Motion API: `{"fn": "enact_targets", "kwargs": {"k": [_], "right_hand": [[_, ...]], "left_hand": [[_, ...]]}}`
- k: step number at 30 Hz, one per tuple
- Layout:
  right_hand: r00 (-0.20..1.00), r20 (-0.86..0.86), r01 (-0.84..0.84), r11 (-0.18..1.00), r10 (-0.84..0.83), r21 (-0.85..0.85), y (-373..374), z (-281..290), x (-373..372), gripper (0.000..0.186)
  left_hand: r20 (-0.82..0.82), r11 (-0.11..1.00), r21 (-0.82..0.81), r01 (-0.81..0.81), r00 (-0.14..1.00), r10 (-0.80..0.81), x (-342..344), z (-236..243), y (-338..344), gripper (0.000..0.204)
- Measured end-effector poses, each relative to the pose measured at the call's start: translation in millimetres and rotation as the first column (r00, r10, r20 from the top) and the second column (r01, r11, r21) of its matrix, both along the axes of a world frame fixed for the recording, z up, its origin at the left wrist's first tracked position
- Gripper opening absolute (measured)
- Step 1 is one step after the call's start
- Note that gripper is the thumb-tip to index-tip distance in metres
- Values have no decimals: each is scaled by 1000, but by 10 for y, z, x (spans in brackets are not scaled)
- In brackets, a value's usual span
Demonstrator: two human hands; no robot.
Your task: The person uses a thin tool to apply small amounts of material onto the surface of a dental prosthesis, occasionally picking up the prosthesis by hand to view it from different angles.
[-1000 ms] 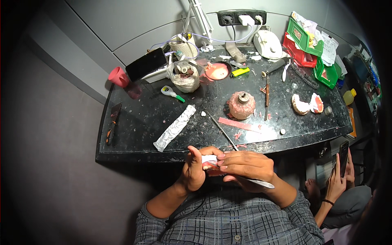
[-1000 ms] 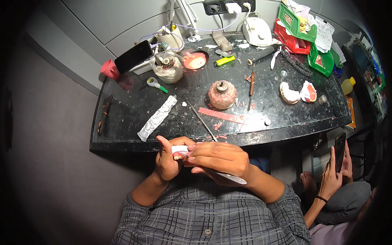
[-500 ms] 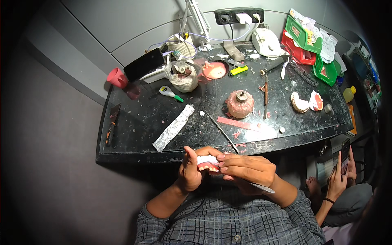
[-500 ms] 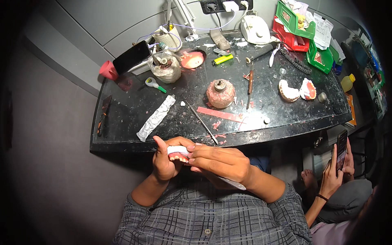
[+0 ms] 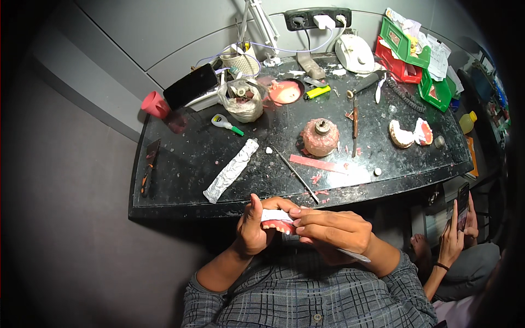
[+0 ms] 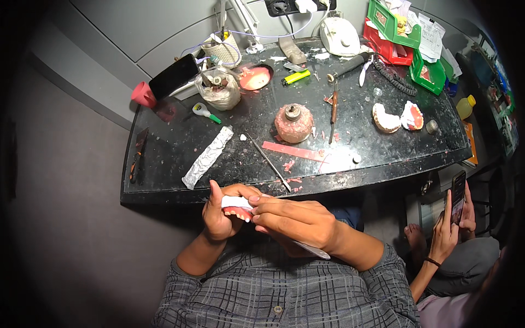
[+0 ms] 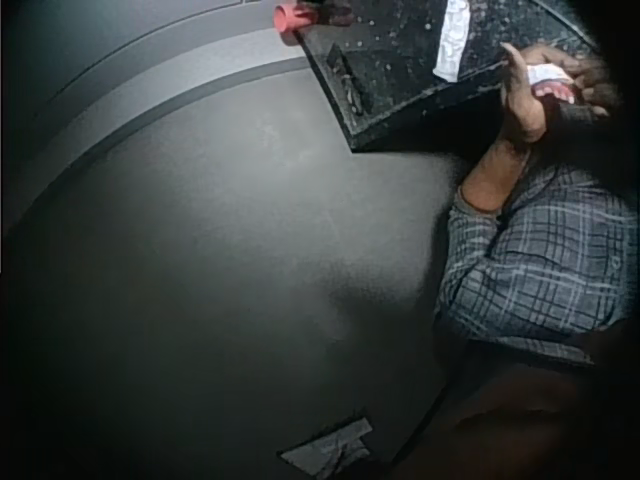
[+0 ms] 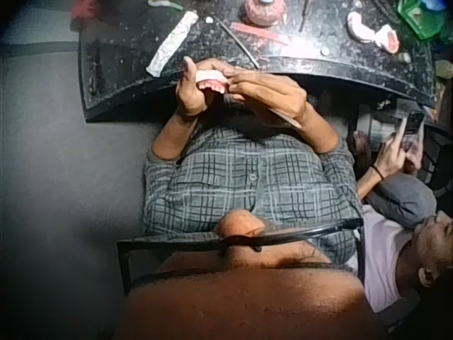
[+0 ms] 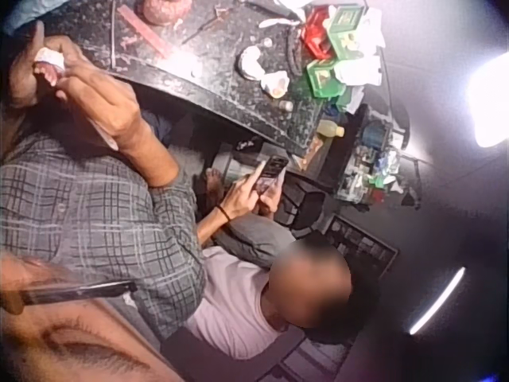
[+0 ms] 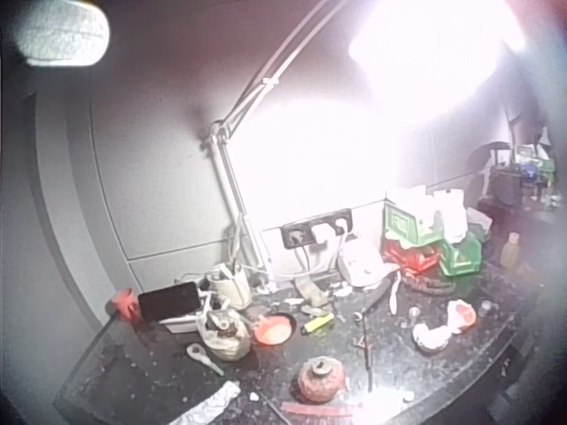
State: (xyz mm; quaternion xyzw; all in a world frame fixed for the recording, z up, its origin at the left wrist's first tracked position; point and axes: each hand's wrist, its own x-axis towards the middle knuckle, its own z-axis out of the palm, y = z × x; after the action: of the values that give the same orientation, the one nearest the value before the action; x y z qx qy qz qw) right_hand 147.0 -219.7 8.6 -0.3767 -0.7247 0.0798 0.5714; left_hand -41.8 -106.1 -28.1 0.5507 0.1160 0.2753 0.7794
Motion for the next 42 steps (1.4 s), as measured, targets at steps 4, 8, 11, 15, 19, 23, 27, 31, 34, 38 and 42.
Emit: {"fn": "enact_targets", "kwargs": {"k": [4, 8, 11, 15, 19, 23, 27, 31, 34, 38, 42], "right_hand": [[1000, 1, 3, 1000, -3, 24, 4, 18, -18, 19], [999, 6, 41, 999, -41, 34, -17, 23, -66, 19], [997, 26, 78, 996, -79, 42, -29, 17, -92, 19], [998, 21, 61, 996, -62, 61, -17, 10, -90, 18], [998, 28, 46, 998, -47, 53, -30, 39, -82, 17], [998, 33, 44, 997, -46, 58, -33, 40, -78, 16], [998, 42, 51, 995, -55, 91, -44, 22, -86, 16], [994, 96, 32, 988, -47, 154, -7, 4, -62, 16], [987, 148, 31, 974, -65, 222, 30, -61, -46, 18], [983, 162, 49, 968, -91, 248, 58, -135, -44, 19], [995, -89, 37, 999, -34, 31, 14, -132, -51, 16]], "left_hand": [[23, 1000, 24, 0, 1000, -1, 7, 18, 19, 91], [28, 1000, -14, -20, 999, 21, -2, -20, 17, 89], [56, 999, -29, -38, 998, 39, 16, -22, 18, 86], [73, 998, -51, -31, 997, 35, 17, -23, 20, 84], [91, 998, -64, 1, 996, 5, 22, -29, 39, 84], [160, 983, -173, 67, 986, -40, 56, -19, 32, 84], [223, 941, -315, 124, 973, -53, 67, -34, 7, 81], [318, 844, -491, 218, 946, -60, 82, -31, 4, 73], [254, 783, -598, 172, 967, -18, 61, -34, -3, 70], [196, 772, -625, 115, 980, 13, 61, -73, 15, 69], [55, 972, -211, -106, 991, 120, 113, -33, 22, 72]]}}
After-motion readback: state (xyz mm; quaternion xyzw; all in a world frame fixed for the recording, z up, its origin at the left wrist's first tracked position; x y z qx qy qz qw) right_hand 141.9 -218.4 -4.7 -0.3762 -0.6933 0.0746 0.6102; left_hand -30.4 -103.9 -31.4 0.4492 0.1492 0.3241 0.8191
